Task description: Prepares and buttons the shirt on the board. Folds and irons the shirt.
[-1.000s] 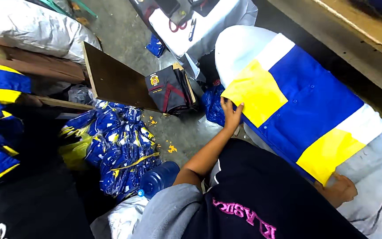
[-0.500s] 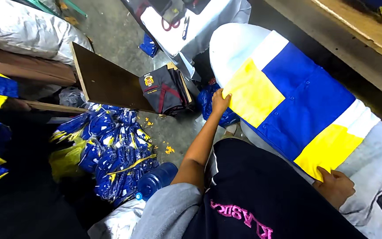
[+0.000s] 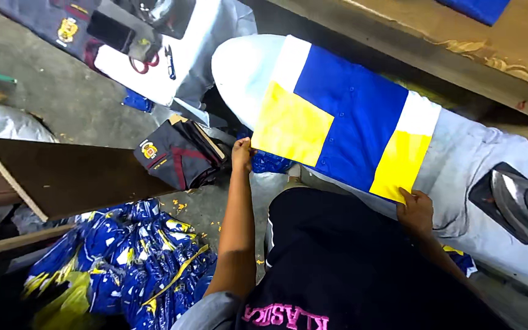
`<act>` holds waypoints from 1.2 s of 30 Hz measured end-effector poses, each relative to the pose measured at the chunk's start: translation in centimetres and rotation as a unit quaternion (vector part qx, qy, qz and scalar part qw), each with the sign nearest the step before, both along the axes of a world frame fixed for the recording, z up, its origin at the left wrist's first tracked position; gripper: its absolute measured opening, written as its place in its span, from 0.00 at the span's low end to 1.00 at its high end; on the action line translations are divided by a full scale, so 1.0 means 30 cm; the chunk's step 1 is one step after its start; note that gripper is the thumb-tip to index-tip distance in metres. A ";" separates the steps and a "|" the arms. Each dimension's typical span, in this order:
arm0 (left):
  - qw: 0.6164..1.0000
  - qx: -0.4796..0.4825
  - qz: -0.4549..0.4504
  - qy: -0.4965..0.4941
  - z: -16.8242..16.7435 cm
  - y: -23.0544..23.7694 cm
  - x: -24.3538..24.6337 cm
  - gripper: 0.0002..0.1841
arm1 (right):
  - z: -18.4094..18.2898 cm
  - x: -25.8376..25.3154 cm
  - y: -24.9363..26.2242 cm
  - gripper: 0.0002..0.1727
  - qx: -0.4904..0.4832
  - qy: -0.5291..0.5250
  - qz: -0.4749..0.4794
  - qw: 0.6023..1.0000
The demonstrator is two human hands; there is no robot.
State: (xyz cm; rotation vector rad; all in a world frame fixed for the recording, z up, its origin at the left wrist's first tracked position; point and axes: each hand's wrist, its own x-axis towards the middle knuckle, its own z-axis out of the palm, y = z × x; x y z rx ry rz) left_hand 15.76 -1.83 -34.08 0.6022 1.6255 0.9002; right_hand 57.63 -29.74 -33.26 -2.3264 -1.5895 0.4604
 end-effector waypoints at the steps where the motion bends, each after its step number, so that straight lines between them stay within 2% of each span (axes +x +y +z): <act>1: 1.000 -0.004 0.001 0.000 -0.008 0.002 0.006 0.20 | 0.002 0.001 -0.003 0.24 -0.014 0.007 0.003 1.000; 3: 1.000 -0.016 -0.014 0.001 -0.012 0.009 0.017 0.24 | 0.019 0.004 -0.001 0.25 -0.012 0.052 -0.011 0.999; 5: 0.999 -0.029 -0.042 0.009 -0.005 0.022 0.031 0.26 | 0.063 0.003 0.023 0.23 -0.031 0.145 -0.081 0.986; 8: 0.996 -0.034 -0.074 0.025 -0.016 0.043 0.042 0.25 | 0.114 0.003 0.093 0.27 -0.113 0.229 -0.247 0.935; 10: 0.993 -0.026 -0.100 0.048 -0.011 0.048 0.035 0.21 | 0.084 0.025 0.122 0.31 -0.165 0.255 -0.290 0.907; 12: 0.989 0.005 -0.124 0.079 0.039 0.037 -0.001 0.20 | 0.073 0.034 0.135 0.28 -0.178 0.266 -0.279 0.906; 14: 0.983 0.051 -0.135 0.113 0.119 0.025 -0.052 0.18 | 0.111 0.013 0.128 0.25 -0.145 0.273 -0.271 0.911; 16: 0.980 0.074 -0.139 0.125 0.166 0.009 -0.078 0.12 | 0.144 -0.016 0.101 0.24 -0.119 0.262 -0.261 0.921; 18: 0.978 0.059 -0.147 0.136 0.140 -0.010 -0.077 0.09 | 0.129 -0.038 0.072 0.25 -0.157 0.234 -0.257 0.924; 20: 0.972 0.026 -0.163 0.170 0.071 -0.017 -0.056 0.11 | 0.114 -0.053 0.073 0.28 -0.247 0.191 -0.248 0.917; 22: 0.951 0.011 -0.192 0.242 0.039 -0.015 -0.024 0.15 | 0.117 -0.064 0.088 0.30 -0.274 0.137 -0.234 0.923; 24: 0.903 0.031 -0.253 0.345 0.080 -0.003 0.005 0.25 | 0.116 -0.068 0.094 0.32 -0.211 0.089 -0.216 0.949; 26: 0.848 0.104 -0.292 0.431 0.145 0.008 0.050 0.31 | 0.112 -0.067 0.118 0.30 -0.113 0.049 -0.191 0.974; 30: 0.770 0.270 -0.358 0.455 0.177 -0.009 0.207 0.32 | 0.085 -0.084 0.221 0.32 -0.006 0.007 -0.133 0.991; 32: 0.691 0.367 -0.450 0.431 0.139 -0.072 0.312 0.30 | 0.025 -0.083 0.243 0.36 0.003 -0.016 -0.109 0.994; 34: 0.580 0.448 -0.546 0.406 0.022 -0.138 0.388 0.30 | -0.090 -0.052 0.228 0.41 -0.015 -0.045 -0.097 0.994; 36: 0.501 0.450 -0.622 0.400 -0.117 -0.175 0.388 0.31 | -0.171 -0.021 0.190 0.44 -0.052 -0.068 -0.094 0.992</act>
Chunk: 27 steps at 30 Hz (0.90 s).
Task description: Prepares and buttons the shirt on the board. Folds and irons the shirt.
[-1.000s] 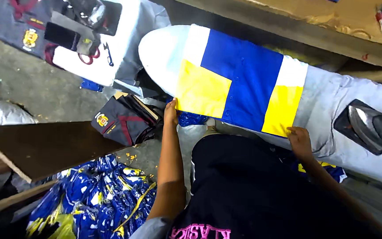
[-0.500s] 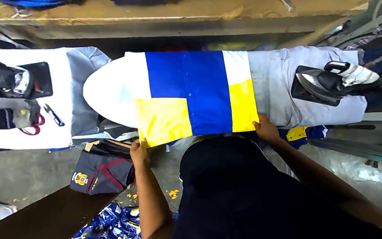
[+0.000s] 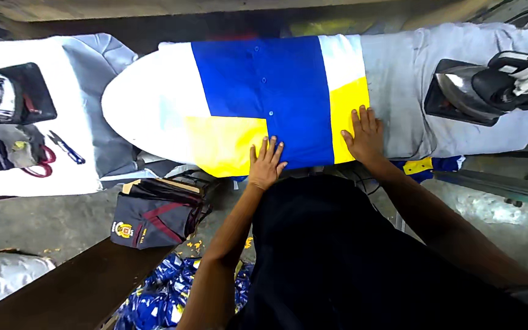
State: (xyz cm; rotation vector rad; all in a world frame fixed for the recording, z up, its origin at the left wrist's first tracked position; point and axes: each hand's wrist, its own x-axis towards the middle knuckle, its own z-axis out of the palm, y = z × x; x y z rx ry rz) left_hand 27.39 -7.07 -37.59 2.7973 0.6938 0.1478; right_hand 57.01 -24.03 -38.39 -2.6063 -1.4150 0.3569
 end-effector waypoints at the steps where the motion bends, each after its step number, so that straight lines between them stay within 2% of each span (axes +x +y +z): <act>1: 1.000 0.002 -0.015 0.014 -0.025 0.013 0.005 0.32 | -0.003 0.018 0.012 0.44 -0.013 -0.001 -0.002 1.000; 4: 0.999 -0.045 -0.017 0.011 -0.012 0.023 -0.018 0.35 | 0.004 0.015 -0.004 0.45 -0.017 -0.002 -0.007 1.000; 7: 0.985 -0.128 0.068 -0.090 0.047 0.090 -0.053 0.30 | 0.036 0.008 0.018 0.41 -0.020 0.014 -0.022 0.999; 10: 0.967 -0.122 0.179 -0.132 0.115 0.192 -0.095 0.27 | 0.083 -0.027 0.025 0.40 -0.009 0.005 -0.042 0.999; 12: 0.966 -0.089 0.201 -0.139 0.137 0.254 -0.096 0.26 | 0.096 -0.057 0.035 0.40 0.002 0.003 -0.049 0.999; 14: 0.976 -0.067 0.160 -0.133 0.147 0.287 -0.051 0.27 | 0.098 -0.086 0.052 0.40 0.014 0.012 -0.053 0.998; 16: 0.989 -0.039 0.080 -0.118 0.127 0.294 0.027 0.30 | 0.083 -0.105 0.073 0.42 0.020 0.008 -0.048 0.999; 19: 0.999 -0.012 0.000 -0.036 0.039 0.332 0.130 0.32 | 0.026 -0.096 0.090 0.44 0.011 -0.007 -0.047 0.999; 21: 1.000 -0.011 0.004 0.011 -0.004 0.375 0.156 0.34 | 0.004 -0.077 0.093 0.43 -0.006 -0.004 -0.051 0.999; 24: 0.999 -0.022 0.008 0.035 -0.004 0.402 0.171 0.36 | -0.002 -0.060 0.103 0.42 -0.007 -0.002 -0.052 0.999; 27: 0.998 -0.059 0.006 -0.010 0.019 0.406 0.150 0.32 | 0.023 -0.065 0.103 0.41 -0.004 0.000 -0.054 0.999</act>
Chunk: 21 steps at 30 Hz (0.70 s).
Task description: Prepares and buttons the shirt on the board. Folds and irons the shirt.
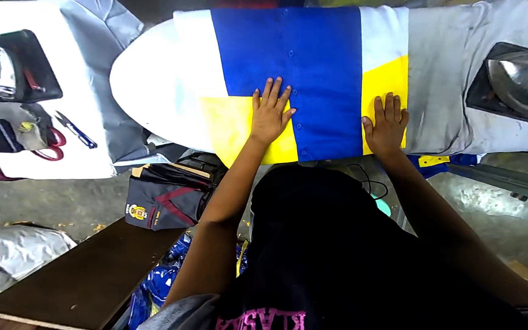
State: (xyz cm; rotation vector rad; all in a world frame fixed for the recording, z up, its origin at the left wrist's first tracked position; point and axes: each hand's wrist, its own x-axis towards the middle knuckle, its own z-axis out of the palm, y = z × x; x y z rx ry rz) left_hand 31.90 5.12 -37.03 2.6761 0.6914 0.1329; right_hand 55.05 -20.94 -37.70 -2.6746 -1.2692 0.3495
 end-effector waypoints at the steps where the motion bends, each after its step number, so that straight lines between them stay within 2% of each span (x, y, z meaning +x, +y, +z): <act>1: 0.999 -0.014 0.009 -0.035 0.024 -0.009 -0.019 0.29 | 0.014 -0.008 -0.005 0.41 0.006 -0.004 -0.001 1.000; 4: 0.992 -0.025 0.017 -0.123 0.115 -0.074 -0.093 0.16 | 0.052 -0.047 -0.026 0.40 0.038 -0.007 0.008 0.999; 6: 0.989 -0.043 -0.014 -0.141 0.129 -0.136 -0.138 0.12 | 0.053 -0.068 -0.034 0.40 0.041 -0.003 0.016 0.999; 8: 0.990 -0.050 -0.055 -0.117 0.096 -0.191 -0.160 0.12 | 0.028 -0.071 -0.027 0.41 0.027 -0.001 0.020 0.999; 12: 0.997 -0.024 -0.073 0.004 0.034 -0.244 -0.163 0.24 | 0.000 -0.061 -0.003 0.42 -0.020 0.014 -0.003 1.000; 15: 0.998 -0.042 -0.050 -0.027 0.056 -0.257 -0.171 0.23 | 0.052 -0.086 0.035 0.40 -0.025 0.042 -0.011 0.999; 18: 0.991 -0.086 -0.056 -0.084 0.120 -0.289 -0.184 0.16 | 0.118 -0.153 0.142 0.37 0.052 0.056 0.054 0.996; 21: 0.976 -0.192 -0.100 -0.019 0.168 -0.328 -0.174 0.18 | 0.122 -0.204 0.324 0.35 0.107 0.058 0.147 0.982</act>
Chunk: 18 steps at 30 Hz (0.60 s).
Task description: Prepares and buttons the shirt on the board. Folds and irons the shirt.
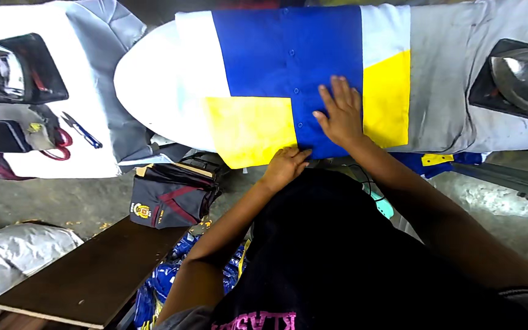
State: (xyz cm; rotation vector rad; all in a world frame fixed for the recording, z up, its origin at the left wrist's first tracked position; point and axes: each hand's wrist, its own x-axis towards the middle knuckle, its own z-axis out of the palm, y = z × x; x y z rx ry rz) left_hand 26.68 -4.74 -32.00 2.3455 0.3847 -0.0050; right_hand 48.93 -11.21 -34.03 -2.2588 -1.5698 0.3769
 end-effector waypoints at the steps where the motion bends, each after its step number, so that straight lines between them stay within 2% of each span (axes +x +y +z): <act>1: 0.999 -0.022 -0.024 0.039 0.003 -0.001 0.009 0.20 | -0.009 -0.007 0.071 0.35 0.001 0.001 0.025 1.000; 5: 0.981 0.000 -0.097 0.170 -0.009 -0.002 0.048 0.25 | -0.094 0.007 0.292 0.37 -0.064 -0.001 0.069 0.996; 8: 0.970 0.019 -0.117 0.213 -0.006 -0.009 0.052 0.27 | -0.137 0.008 0.316 0.36 -0.049 -0.041 0.067 0.996; 12: 0.962 -0.004 -0.125 0.242 0.004 -0.001 0.061 0.29 | -0.128 0.010 0.314 0.34 -0.051 -0.045 0.071 0.995; 15: 0.984 -0.065 -0.067 0.152 0.033 0.009 0.023 0.23 | -0.099 0.020 0.306 0.36 -0.055 -0.008 0.073 0.996; 18: 0.978 -0.157 0.072 0.118 0.115 0.058 -0.065 0.21 | -0.043 0.044 0.213 0.35 -0.001 0.033 0.004 0.999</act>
